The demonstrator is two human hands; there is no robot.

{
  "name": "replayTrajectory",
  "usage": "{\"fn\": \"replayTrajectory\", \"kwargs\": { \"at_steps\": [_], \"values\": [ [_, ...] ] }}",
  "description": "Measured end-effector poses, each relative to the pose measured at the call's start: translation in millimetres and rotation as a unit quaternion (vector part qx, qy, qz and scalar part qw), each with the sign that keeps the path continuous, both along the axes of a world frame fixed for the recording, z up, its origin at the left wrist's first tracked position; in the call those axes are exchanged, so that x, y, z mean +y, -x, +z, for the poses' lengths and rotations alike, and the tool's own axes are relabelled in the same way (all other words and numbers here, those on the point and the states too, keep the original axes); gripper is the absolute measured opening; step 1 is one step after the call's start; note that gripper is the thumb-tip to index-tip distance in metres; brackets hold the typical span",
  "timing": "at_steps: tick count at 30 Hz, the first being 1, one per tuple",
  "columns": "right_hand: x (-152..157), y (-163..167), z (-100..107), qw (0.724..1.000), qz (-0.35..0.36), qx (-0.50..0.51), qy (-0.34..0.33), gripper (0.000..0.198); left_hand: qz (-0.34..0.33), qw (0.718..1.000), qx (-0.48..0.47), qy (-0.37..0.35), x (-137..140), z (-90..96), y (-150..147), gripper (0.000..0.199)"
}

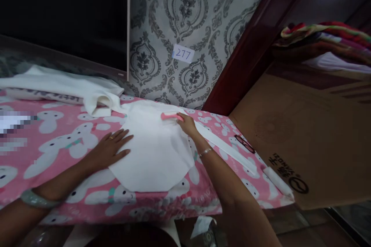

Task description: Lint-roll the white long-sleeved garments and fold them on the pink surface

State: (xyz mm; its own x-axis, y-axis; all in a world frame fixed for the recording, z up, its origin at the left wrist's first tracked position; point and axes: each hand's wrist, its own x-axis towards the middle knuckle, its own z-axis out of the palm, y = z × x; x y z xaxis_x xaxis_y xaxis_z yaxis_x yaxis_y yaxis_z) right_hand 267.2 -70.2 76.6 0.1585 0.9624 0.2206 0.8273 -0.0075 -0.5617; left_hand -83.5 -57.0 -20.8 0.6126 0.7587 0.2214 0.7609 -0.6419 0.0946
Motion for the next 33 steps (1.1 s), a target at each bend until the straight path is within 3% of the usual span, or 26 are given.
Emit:
{"fn": "replayTrajectory", "kwargs": {
  "at_steps": [2,5,9,14,17,22,26,29,33],
  "values": [
    [19.9,5.3,-1.4,1.000,0.005,-0.007,0.010,0.045,-0.001,1.000,0.003,-0.002,-0.5,0.9,1.0,0.070],
    [14.3,-8.6,-7.0,0.999,0.030,-0.008,0.023,0.044,-0.003,1.000,0.016,0.007,-0.7,0.7,1.9,0.071],
    [-42.5,-58.0,-5.2,0.996,0.082,-0.024,0.039,0.044,-0.011,1.000,0.004,0.000,2.7,-7.0,2.9,0.069],
    [-121.8,-109.9,24.0,0.988,0.078,-0.027,0.132,0.045,-0.013,0.999,-0.032,-0.018,11.3,-23.6,3.0,0.065],
    [-131.5,-103.0,32.0,0.993,0.050,-0.018,0.109,0.048,-0.009,0.998,-0.051,-0.030,14.3,-27.6,2.1,0.064],
    [-83.5,-37.3,14.5,0.994,0.107,0.005,0.016,0.047,-0.018,0.999,-0.022,-0.013,11.1,-15.6,0.4,0.067],
    [-62.3,-6.4,3.6,0.993,0.113,-0.016,0.027,0.046,-0.013,1.000,0.003,0.005,4.9,-1.5,-2.5,0.068],
    [-86.7,-22.8,4.7,0.988,0.132,-0.031,0.070,0.048,-0.010,1.000,-0.005,0.007,3.4,1.0,-3.6,0.066],
    [-150.3,-71.1,19.6,0.982,0.143,-0.026,0.124,0.047,-0.014,1.000,-0.011,0.007,5.2,-2.2,-4.0,0.065]
  ]
}}
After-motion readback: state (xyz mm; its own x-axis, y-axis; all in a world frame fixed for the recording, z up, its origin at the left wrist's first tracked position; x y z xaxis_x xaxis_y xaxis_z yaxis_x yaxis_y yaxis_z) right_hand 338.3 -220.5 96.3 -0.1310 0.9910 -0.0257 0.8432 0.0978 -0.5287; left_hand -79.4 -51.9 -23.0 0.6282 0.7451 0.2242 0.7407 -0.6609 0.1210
